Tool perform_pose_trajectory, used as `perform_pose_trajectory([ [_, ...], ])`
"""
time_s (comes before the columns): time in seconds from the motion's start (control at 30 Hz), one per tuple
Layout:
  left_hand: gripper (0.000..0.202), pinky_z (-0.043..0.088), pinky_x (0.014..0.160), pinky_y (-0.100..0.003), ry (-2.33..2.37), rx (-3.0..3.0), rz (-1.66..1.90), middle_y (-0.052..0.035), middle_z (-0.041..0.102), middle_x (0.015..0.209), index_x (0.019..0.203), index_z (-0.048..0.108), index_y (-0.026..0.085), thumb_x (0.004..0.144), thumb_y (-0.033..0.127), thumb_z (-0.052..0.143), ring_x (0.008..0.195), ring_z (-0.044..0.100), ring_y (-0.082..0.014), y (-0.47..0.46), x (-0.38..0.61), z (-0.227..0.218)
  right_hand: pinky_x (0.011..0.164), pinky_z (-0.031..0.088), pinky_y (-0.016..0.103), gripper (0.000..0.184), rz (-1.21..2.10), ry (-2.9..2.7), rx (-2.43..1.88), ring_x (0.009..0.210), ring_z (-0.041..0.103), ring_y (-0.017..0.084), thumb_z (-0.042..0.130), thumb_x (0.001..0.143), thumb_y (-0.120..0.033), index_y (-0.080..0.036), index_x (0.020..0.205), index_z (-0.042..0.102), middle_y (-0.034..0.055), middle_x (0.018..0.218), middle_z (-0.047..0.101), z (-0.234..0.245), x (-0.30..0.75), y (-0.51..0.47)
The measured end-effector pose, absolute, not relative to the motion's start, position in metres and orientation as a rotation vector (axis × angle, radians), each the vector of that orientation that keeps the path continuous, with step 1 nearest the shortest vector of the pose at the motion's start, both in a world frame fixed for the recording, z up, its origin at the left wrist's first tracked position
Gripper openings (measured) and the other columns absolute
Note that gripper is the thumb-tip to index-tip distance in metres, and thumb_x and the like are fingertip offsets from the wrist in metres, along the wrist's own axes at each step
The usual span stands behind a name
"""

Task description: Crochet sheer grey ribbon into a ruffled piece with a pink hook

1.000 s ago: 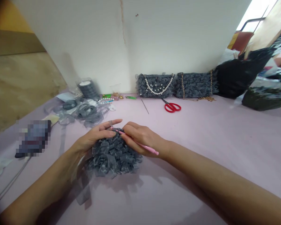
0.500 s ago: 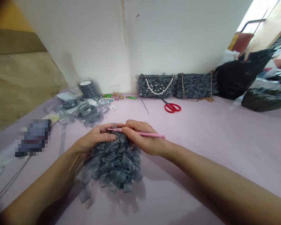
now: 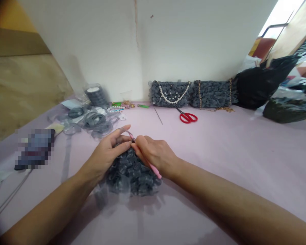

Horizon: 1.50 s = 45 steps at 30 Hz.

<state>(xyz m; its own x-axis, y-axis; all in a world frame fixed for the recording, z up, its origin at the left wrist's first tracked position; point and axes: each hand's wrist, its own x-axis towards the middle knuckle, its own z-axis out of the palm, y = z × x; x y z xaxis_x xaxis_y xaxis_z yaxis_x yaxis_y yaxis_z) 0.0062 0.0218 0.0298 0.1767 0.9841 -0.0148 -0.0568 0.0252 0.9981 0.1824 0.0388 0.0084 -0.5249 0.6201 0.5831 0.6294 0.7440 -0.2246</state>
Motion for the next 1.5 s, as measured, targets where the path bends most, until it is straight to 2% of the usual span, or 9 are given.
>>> perform_pose_trajectory([
  [0.1, 0.052, 0.045, 0.074, -0.024, 0.935, 0.910, 1.097, -0.0007, 0.066, 0.091, 0.126, 0.056, 0.017, 0.076, 0.019, 0.071, 0.077, 0.061, -0.0110, 0.018, 0.015, 0.027, 0.044, 0.023, 0.024, 0.025, -0.233, -2.277, -0.887, 0.047, 0.034, 0.010, 0.036, 0.099, -0.026, -0.021, 0.075, 0.038, -0.0019, 0.063, 0.046, 0.002, 0.181, 0.041],
  [0.33, 0.061, 0.042, 0.070, -0.019, 0.893, 0.909, 0.961, 0.0036, 0.061, 0.077, 0.125, 0.060, 0.015, 0.068, 0.014, 0.079, 0.069, 0.057, -0.0064, 0.028, -0.002, 0.036, 0.048, 0.037, 0.022, 0.019, -0.083, -2.283, -0.599, 0.058, 0.052, 0.011, 0.041, 0.097, -0.021, -0.019, 0.079, 0.044, 0.0052, 0.076, 0.059, 0.006, 0.191, 0.045],
  [0.7, 0.059, 0.040, 0.065, -0.022, 0.960, 1.065, 0.748, 0.0016, 0.061, 0.077, 0.124, 0.063, 0.021, 0.068, 0.024, 0.079, 0.067, 0.057, -0.0089, 0.045, -0.033, 0.037, 0.055, 0.041, 0.024, 0.017, 0.035, -2.416, -0.469, 0.063, 0.051, 0.012, 0.042, 0.096, -0.019, -0.017, 0.081, 0.050, 0.0060, 0.081, 0.057, 0.013, 0.198, 0.051],
  [0.93, 0.052, 0.040, 0.058, -0.022, 0.935, 1.074, 0.622, -0.0025, 0.065, 0.078, 0.116, 0.069, 0.019, 0.064, 0.022, 0.076, 0.061, 0.056, -0.0102, 0.051, -0.045, 0.038, 0.061, 0.042, 0.023, 0.018, 0.465, -2.353, -0.436, 0.069, 0.052, 0.011, 0.044, 0.096, -0.019, -0.016, 0.080, 0.052, 0.0052, 0.082, 0.058, 0.023, 0.196, 0.046],
  [1.03, 0.049, 0.040, 0.056, -0.022, 0.916, 1.080, 0.601, -0.0035, 0.067, 0.079, 0.113, 0.071, 0.019, 0.065, 0.022, 0.074, 0.060, 0.056, -0.0104, 0.052, -0.050, 0.039, 0.059, 0.041, 0.022, 0.020, 0.696, -2.296, -0.527, 0.064, 0.050, 0.009, 0.045, 0.097, -0.022, -0.014, 0.084, 0.058, 0.0032, 0.077, 0.059, 0.031, 0.198, 0.043],
  [1.23, 0.040, 0.043, 0.063, -0.023, 0.920, 1.168, 0.601, -0.0031, 0.069, 0.082, 0.106, 0.073, 0.018, 0.067, 0.021, 0.077, 0.066, 0.059, -0.0117, 0.044, -0.036, 0.037, 0.055, 0.039, 0.022, 0.029, 1.177, -2.041, -0.686, 0.057, 0.048, 0.009, 0.045, 0.098, -0.032, -0.015, 0.083, 0.063, -0.0011, 0.066, 0.056, 0.029, 0.193, 0.041],
  [1.3, 0.038, 0.045, 0.071, -0.026, 0.909, 1.147, 0.682, -0.0039, 0.069, 0.086, 0.106, 0.071, 0.017, 0.069, 0.023, 0.077, 0.074, 0.062, -0.0140, 0.038, -0.021, 0.032, 0.057, 0.039, 0.023, 0.029, 1.115, -1.932, -0.700, 0.061, 0.050, 0.009, 0.046, 0.097, -0.031, -0.016, 0.076, 0.057, -0.0003, 0.070, 0.056, 0.021, 0.186, 0.040],
  [1.4, 0.028, 0.043, 0.071, -0.025, 0.961, 1.171, 0.857, -0.0020, 0.066, 0.082, 0.095, 0.070, 0.014, 0.071, 0.028, 0.077, 0.074, 0.059, -0.0129, 0.030, -0.002, 0.023, 0.067, 0.042, 0.025, 0.028, 0.820, -1.863, -0.735, 0.076, 0.055, 0.011, 0.051, 0.094, -0.028, -0.016, 0.069, 0.051, 0.0031, 0.084, 0.059, 0.011, 0.179, 0.040],
  [1.5, 0.036, 0.042, 0.070, -0.026, 1.065, 1.320, 0.895, -0.0004, 0.063, 0.081, 0.109, 0.067, 0.017, 0.079, 0.036, 0.071, 0.074, 0.057, -0.0134, 0.027, 0.005, 0.019, 0.057, 0.037, 0.022, 0.031, 0.730, -1.936, -0.901, 0.062, 0.047, 0.009, 0.052, 0.094, -0.033, -0.017, 0.068, 0.048, -0.0023, 0.067, 0.052, 0.014, 0.179, 0.041],
])
